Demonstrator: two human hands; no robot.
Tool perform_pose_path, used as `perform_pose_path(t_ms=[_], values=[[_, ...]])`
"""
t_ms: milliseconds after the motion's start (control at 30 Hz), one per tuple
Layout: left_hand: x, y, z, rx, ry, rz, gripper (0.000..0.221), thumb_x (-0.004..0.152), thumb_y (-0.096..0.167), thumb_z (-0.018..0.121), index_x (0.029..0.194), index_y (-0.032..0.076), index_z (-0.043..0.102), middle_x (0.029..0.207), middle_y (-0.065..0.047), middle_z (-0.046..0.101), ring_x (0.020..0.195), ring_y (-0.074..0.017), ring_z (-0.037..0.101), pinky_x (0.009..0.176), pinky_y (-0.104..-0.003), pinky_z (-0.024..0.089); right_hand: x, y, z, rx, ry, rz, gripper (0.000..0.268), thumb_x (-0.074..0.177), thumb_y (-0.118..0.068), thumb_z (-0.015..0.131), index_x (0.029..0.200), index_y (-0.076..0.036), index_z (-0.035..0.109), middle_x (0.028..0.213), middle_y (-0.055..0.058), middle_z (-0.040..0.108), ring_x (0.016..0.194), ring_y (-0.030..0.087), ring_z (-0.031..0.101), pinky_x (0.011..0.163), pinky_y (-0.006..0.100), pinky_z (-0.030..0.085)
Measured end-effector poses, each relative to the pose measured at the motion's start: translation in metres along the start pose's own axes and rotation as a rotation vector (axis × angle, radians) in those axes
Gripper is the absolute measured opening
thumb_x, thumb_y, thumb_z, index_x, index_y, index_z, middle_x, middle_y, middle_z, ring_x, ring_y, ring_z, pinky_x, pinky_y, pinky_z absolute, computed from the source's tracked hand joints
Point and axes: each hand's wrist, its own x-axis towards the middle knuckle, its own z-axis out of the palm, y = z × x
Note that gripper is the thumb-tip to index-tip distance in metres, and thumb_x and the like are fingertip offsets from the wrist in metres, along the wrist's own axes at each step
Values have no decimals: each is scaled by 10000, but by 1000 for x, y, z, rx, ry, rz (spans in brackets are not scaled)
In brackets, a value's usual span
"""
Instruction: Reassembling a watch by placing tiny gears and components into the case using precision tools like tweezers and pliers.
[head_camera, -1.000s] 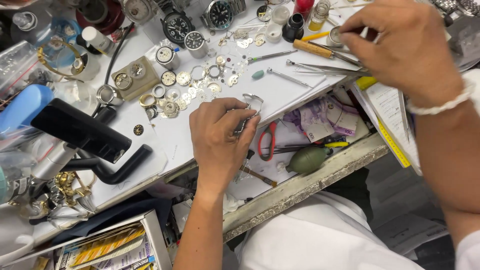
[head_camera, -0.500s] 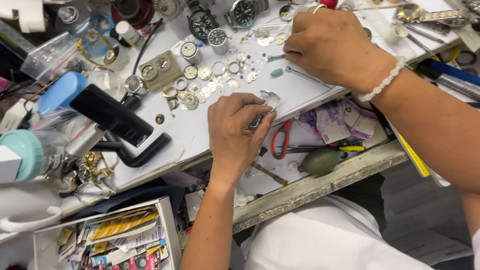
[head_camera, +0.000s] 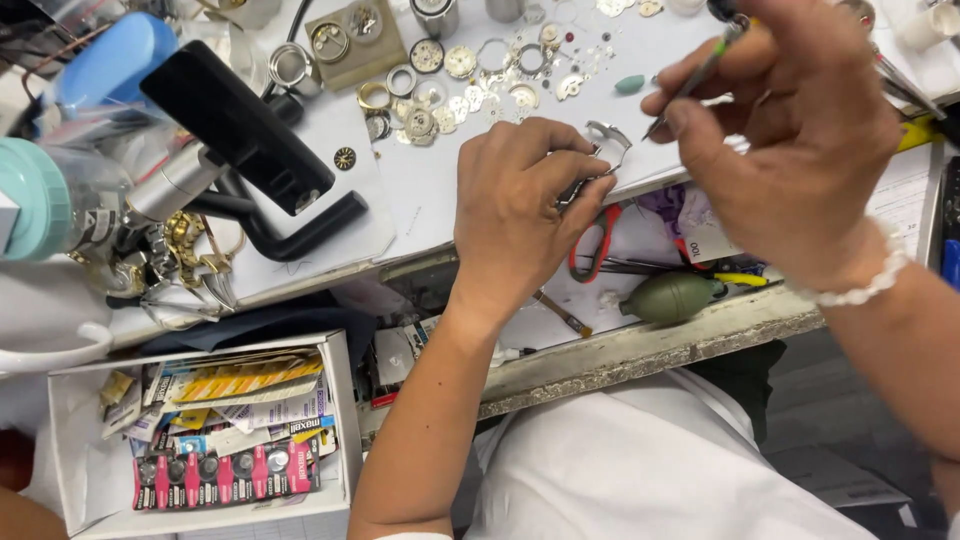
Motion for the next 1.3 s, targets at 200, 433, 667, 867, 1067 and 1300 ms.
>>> perform_pose_path(t_ms=[200, 433, 667, 867, 1067, 1300], values=[[-1, 0, -1, -9, -5, -15, 124, 917, 177, 819, 951, 170, 700, 1008, 26, 637, 873, -262, 571, 789, -434, 392, -22, 19, 19, 41, 14, -90, 533, 1089, 256, 702, 1507, 65, 431, 1241, 327, 567, 1048, 418, 747, 891, 444, 701], [-1, 0, -1, 5, -13, -17, 134, 921, 185, 822, 969, 185, 697, 1013, 43, 624, 869, -250, 560, 790, -427, 388, -26, 23, 23, 75, 6, -91, 554, 1076, 256, 676, 1514, 57, 401, 1228, 314, 554, 1032, 412, 738, 849, 436, 706], [-2, 0, 0, 2, -13, -27, 149, 911, 177, 838, 976, 196, 705, 1010, 56, 627, 879, -239, 549, 807, -424, 388, -27, 23, 24, 75, -1, -103, 561, 1053, 318, 613, 1492, 53, 384, 1229, 314, 546, 1041, 422, 743, 838, 435, 706], [-2, 0, 0, 4, -13, -31, 164, 895, 170, 848, 972, 193, 704, 1002, 58, 628, 876, -235, 553, 788, -425, 389, -27, 24, 24, 101, -17, -133, 522, 1069, 285, 609, 1474, 45, 386, 1303, 293, 501, 1072, 438, 735, 907, 493, 720], [-2, 0, 1, 3, -9, -29, 160, 896, 167, 842, 956, 196, 698, 991, 65, 626, 858, -233, 543, 783, -423, 381, -27, 25, 22, 7, -12, -144, 524, 1020, 349, 592, 1437, 75, 431, 1172, 278, 562, 1032, 438, 771, 745, 388, 673], [-1, 2, 0, -6, -3, -35, 121, 907, 184, 822, 947, 177, 708, 983, 52, 630, 870, -241, 555, 800, -433, 395, -28, 29, 23, -90, 36, -257, 410, 1065, 152, 788, 1387, 56, 553, 1115, 350, 647, 958, 388, 772, 785, 395, 673]])
